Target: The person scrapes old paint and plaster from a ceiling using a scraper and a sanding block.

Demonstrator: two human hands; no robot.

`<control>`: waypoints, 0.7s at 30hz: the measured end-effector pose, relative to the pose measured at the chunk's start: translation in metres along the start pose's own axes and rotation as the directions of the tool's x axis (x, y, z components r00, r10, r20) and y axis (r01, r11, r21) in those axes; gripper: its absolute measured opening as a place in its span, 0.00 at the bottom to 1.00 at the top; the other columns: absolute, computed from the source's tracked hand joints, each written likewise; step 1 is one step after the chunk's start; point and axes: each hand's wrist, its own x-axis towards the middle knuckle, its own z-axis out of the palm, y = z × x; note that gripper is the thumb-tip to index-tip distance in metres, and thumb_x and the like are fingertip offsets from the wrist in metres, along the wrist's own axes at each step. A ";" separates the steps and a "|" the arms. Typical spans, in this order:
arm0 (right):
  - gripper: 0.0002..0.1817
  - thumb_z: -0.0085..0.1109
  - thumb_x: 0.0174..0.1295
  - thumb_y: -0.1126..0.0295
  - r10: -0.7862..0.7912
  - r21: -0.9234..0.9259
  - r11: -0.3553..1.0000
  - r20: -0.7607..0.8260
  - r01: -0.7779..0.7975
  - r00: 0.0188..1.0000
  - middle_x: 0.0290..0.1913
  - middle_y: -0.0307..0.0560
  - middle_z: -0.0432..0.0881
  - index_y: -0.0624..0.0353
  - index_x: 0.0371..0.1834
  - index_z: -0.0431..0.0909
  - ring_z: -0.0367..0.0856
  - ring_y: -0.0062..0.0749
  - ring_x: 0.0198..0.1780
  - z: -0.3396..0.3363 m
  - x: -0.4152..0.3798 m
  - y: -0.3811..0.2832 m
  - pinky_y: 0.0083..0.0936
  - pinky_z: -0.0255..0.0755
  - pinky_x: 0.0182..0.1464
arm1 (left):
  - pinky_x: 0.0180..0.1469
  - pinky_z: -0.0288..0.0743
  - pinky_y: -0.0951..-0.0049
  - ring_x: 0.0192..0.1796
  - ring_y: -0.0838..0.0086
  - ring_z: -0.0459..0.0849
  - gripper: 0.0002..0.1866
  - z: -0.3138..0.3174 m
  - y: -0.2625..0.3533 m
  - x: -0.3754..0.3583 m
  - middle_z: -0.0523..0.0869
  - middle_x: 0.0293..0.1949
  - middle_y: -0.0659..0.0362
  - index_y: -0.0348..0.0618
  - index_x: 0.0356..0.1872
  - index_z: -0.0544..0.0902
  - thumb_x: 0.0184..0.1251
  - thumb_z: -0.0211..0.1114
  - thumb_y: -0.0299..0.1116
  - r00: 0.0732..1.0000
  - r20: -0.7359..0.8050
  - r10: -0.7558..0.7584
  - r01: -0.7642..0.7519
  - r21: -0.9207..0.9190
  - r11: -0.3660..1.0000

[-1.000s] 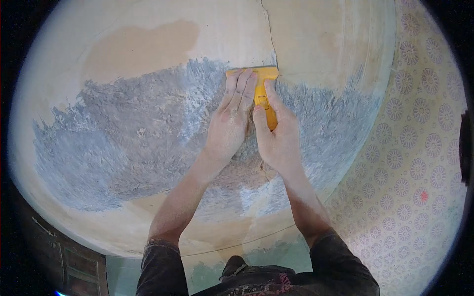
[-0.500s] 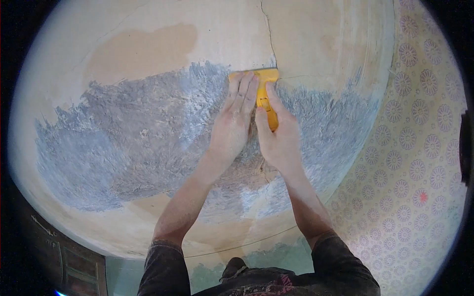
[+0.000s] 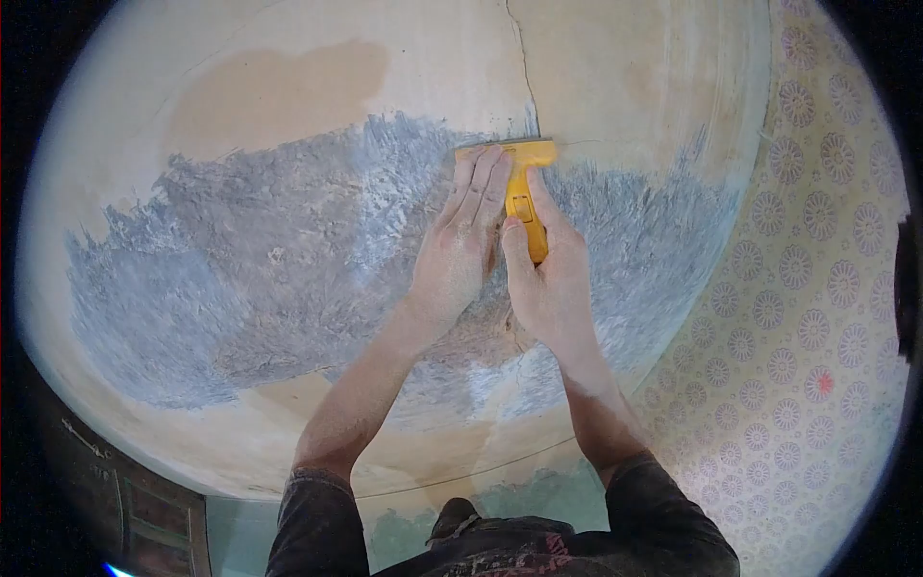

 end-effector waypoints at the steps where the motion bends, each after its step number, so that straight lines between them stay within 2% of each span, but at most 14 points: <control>1: 0.29 0.50 0.69 0.71 0.136 -0.012 0.991 0.042 -0.136 0.990 0.42 0.67 0.81 0.75 0.71 0.58 0.85 0.46 0.40 0.000 0.004 -0.006 0.32 0.77 0.43 | 0.67 0.73 0.61 0.72 0.50 0.65 0.38 0.003 -0.006 0.001 0.68 0.68 0.44 0.29 0.69 0.64 0.51 0.64 0.16 0.999 -0.033 0.036 -0.035 0.038 0.999; 2: 0.30 0.50 0.69 0.71 0.271 -0.030 0.963 0.083 -0.269 0.959 0.43 0.68 0.81 0.75 0.71 0.58 0.85 0.48 0.42 0.000 0.007 -0.008 0.33 0.77 0.44 | 0.67 0.73 0.61 0.72 0.50 0.65 0.38 0.006 -0.009 0.003 0.68 0.68 0.44 0.29 0.69 0.64 0.52 0.64 0.17 0.995 -0.065 0.072 -0.067 0.077 0.995; 3: 0.30 0.50 0.69 0.71 0.270 -0.031 0.963 0.078 -0.268 0.960 0.43 0.68 0.81 0.75 0.71 0.58 0.85 0.48 0.42 0.003 0.008 -0.005 0.33 0.77 0.44 | 0.67 0.73 0.61 0.72 0.50 0.65 0.38 0.006 -0.008 0.006 0.68 0.68 0.44 0.29 0.69 0.64 0.52 0.64 0.17 0.995 -0.065 0.076 -0.071 0.075 0.995; 5: 0.29 0.50 0.69 0.71 0.166 0.070 0.984 0.003 -0.166 0.986 0.42 0.68 0.82 0.74 0.71 0.59 0.85 0.47 0.42 0.011 0.011 0.005 0.33 0.77 0.44 | 0.66 0.73 0.61 0.73 0.51 0.65 0.38 0.002 -0.006 0.015 0.69 0.68 0.44 0.29 0.69 0.64 0.52 0.64 0.18 0.996 -0.063 0.065 -0.053 0.172 0.984; 6: 0.29 0.50 0.69 0.71 0.168 0.073 0.983 0.004 -0.168 0.986 0.42 0.68 0.82 0.74 0.71 0.59 0.85 0.47 0.42 0.008 0.008 0.005 0.33 0.77 0.44 | 0.66 0.73 0.61 0.73 0.51 0.65 0.38 -0.001 -0.001 0.014 0.69 0.68 0.44 0.29 0.69 0.64 0.52 0.64 0.18 0.996 -0.060 0.064 -0.052 0.174 0.983; 8: 0.29 0.50 0.70 0.71 0.024 0.017 1.000 -0.018 -0.024 1.000 0.42 0.67 0.82 0.73 0.72 0.59 0.86 0.45 0.42 0.001 0.002 0.006 0.32 0.77 0.44 | 0.67 0.73 0.62 0.73 0.52 0.64 0.37 -0.006 0.009 0.008 0.69 0.68 0.45 0.29 0.69 0.65 0.54 0.64 0.19 0.999 0.051 -0.019 0.015 0.080 0.997; 9: 0.29 0.50 0.70 0.71 0.019 0.020 1.000 -0.018 -0.019 1.000 0.42 0.67 0.82 0.73 0.72 0.59 0.86 0.45 0.42 0.001 0.005 0.006 0.32 0.77 0.44 | 0.67 0.73 0.62 0.73 0.52 0.64 0.37 -0.006 0.004 0.010 0.69 0.68 0.45 0.29 0.69 0.65 0.54 0.64 0.19 0.999 0.047 -0.018 0.014 0.084 0.996; 11: 0.29 0.50 0.70 0.72 0.205 -0.020 0.979 0.047 -0.204 0.978 0.42 0.66 0.82 0.73 0.72 0.59 0.86 0.41 0.42 0.000 0.007 0.002 0.31 0.77 0.43 | 0.68 0.72 0.63 0.74 0.53 0.63 0.36 -0.002 -0.006 0.012 0.69 0.68 0.45 0.30 0.68 0.66 0.54 0.63 0.19 0.997 0.036 0.067 -0.072 0.161 0.984; 15: 0.28 0.50 0.70 0.73 0.204 0.026 0.978 0.065 -0.206 0.977 0.41 0.66 0.82 0.74 0.71 0.59 0.85 0.38 0.41 -0.002 0.004 0.004 0.30 0.77 0.41 | 0.68 0.72 0.63 0.75 0.54 0.62 0.35 0.000 0.000 0.007 0.69 0.68 0.45 0.30 0.68 0.66 0.55 0.63 0.19 0.998 0.058 0.015 -0.023 0.142 0.990; 17: 0.29 0.51 0.69 0.73 0.003 0.025 1.000 -0.044 -0.002 0.999 0.38 0.62 0.82 0.73 0.71 0.60 0.84 0.35 0.37 0.004 -0.004 0.017 0.30 0.77 0.38 | 0.69 0.70 0.63 0.74 0.54 0.63 0.35 0.001 0.004 0.005 0.69 0.68 0.45 0.30 0.68 0.66 0.55 0.63 0.19 0.998 0.058 0.017 -0.027 0.168 0.985; 18: 0.29 0.51 0.69 0.73 0.003 0.023 1.000 -0.043 -0.002 0.999 0.38 0.62 0.82 0.73 0.71 0.60 0.84 0.35 0.37 0.004 -0.001 0.015 0.30 0.77 0.38 | 0.69 0.70 0.63 0.74 0.54 0.63 0.35 0.000 0.001 0.008 0.69 0.68 0.45 0.30 0.68 0.66 0.55 0.63 0.19 0.998 0.056 0.016 -0.025 0.166 0.986; 20: 0.31 0.53 0.69 0.72 0.186 -0.008 0.983 0.019 -0.186 0.982 0.40 0.61 0.83 0.72 0.73 0.58 0.84 0.35 0.37 0.004 0.010 0.007 0.29 0.77 0.39 | 0.65 0.74 0.61 0.72 0.52 0.67 0.39 -0.002 -0.007 0.016 0.68 0.70 0.48 0.35 0.69 0.67 0.50 0.67 0.18 0.997 0.000 0.081 -0.080 0.146 0.986; 21: 0.31 0.53 0.70 0.70 0.215 -0.012 0.977 0.048 -0.214 0.976 0.48 0.65 0.82 0.67 0.75 0.56 0.86 0.44 0.47 0.002 0.014 0.006 0.26 0.78 0.46 | 0.69 0.69 0.60 0.74 0.54 0.65 0.41 0.001 -0.008 0.017 0.66 0.72 0.48 0.37 0.72 0.64 0.52 0.67 0.20 0.998 0.004 0.061 -0.060 0.152 0.987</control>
